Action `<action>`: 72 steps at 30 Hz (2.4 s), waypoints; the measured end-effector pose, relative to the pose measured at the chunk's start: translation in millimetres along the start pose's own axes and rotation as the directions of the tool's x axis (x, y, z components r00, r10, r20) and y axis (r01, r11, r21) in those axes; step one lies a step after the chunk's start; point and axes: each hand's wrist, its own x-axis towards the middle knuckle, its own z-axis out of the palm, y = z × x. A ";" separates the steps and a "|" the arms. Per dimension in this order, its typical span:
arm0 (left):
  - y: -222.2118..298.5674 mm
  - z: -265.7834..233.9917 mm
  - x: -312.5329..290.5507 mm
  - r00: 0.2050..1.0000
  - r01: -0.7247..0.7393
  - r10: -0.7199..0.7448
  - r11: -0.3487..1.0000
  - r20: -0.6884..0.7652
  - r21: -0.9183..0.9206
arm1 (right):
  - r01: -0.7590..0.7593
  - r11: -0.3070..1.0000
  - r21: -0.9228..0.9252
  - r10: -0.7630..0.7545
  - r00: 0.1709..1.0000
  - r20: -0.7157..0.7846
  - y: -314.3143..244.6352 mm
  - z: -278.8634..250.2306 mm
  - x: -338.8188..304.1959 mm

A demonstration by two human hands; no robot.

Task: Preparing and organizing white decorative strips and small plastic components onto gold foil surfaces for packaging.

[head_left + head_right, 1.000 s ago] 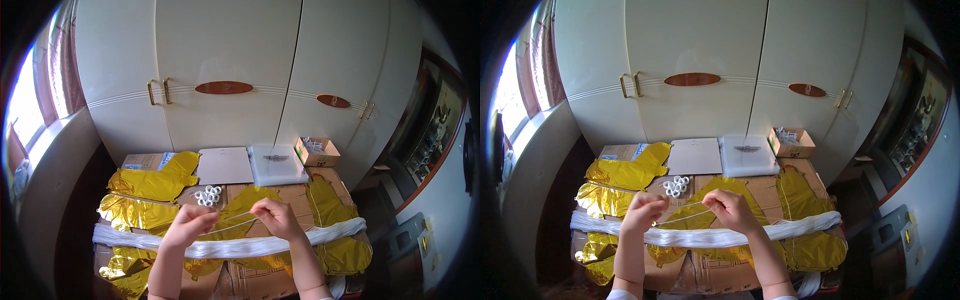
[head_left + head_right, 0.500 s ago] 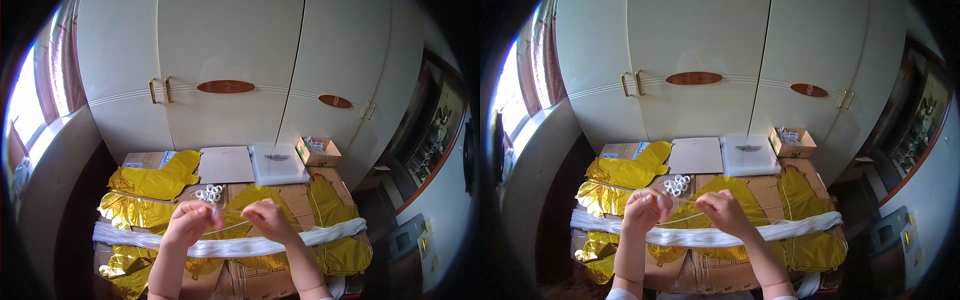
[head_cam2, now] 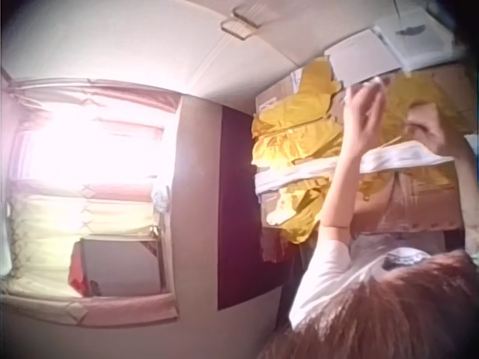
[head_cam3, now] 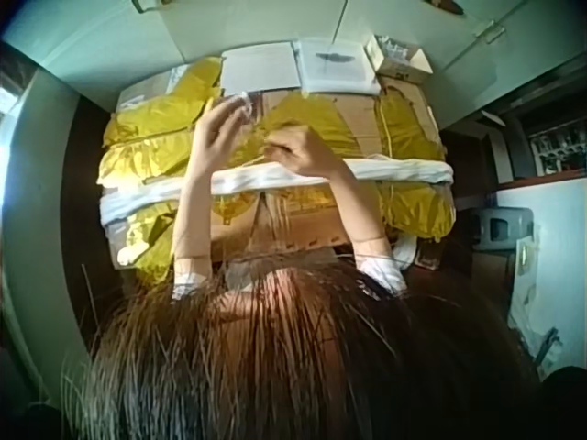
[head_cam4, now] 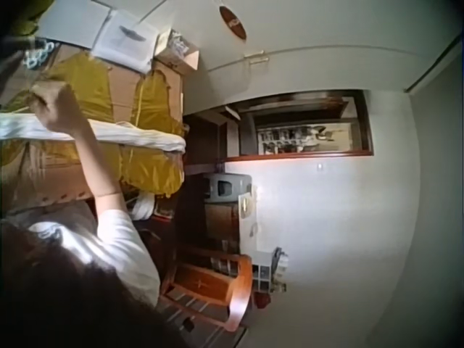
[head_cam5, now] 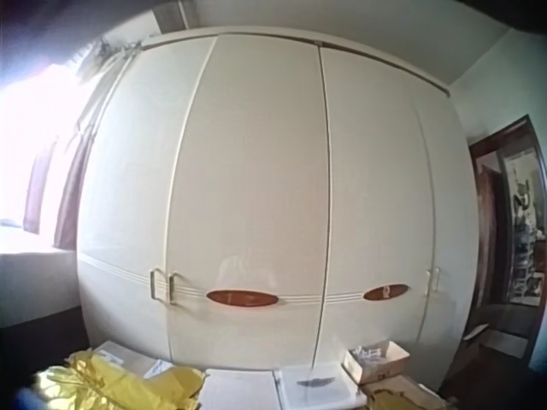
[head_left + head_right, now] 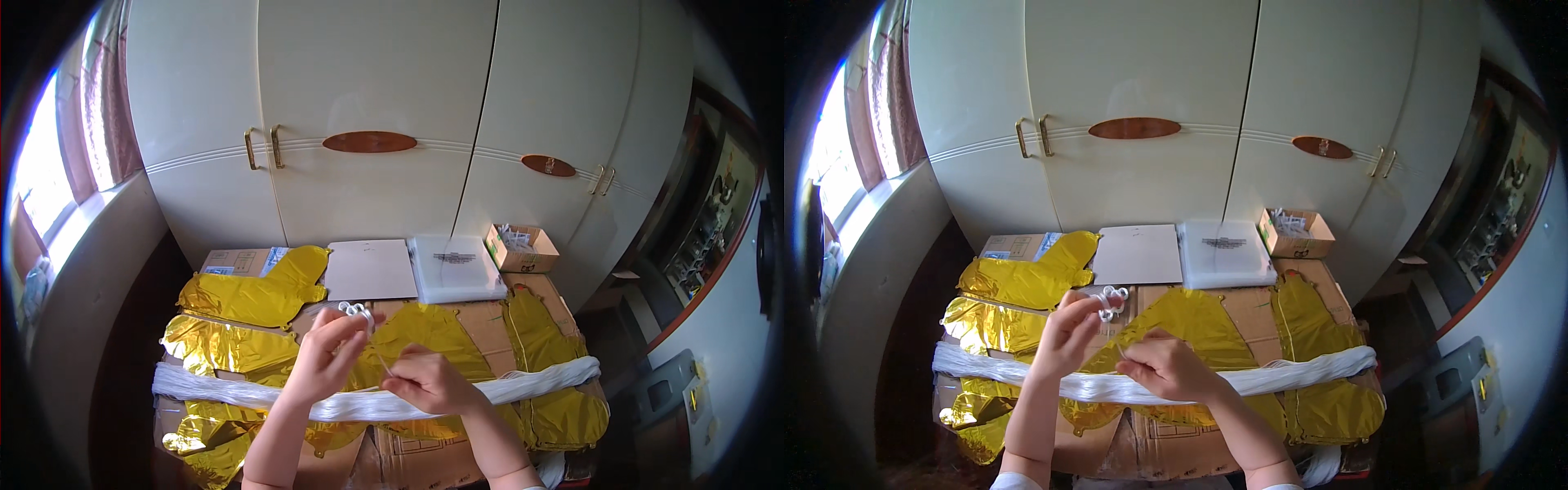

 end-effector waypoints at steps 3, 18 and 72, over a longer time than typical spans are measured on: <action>-14.7 -17.1 0.2 0.939 -0.139 0.111 0.988 0.325 0.063 | -0.075 0.990 0.118 0.098 0.973 -0.207 -9.9 -10.7 0.1; -14.6 -4.9 -13.4 0.954 0.138 0.067 0.764 0.291 -0.630 | -0.181 0.983 0.016 0.181 0.964 -0.195 -10.0 -4.6 3.3; -15.0 -1.3 -5.1 0.944 0.252 -0.159 0.913 0.290 -0.320 | -0.142 0.973 -0.184 0.090 0.960 -0.265 -18.2 9.0 7.4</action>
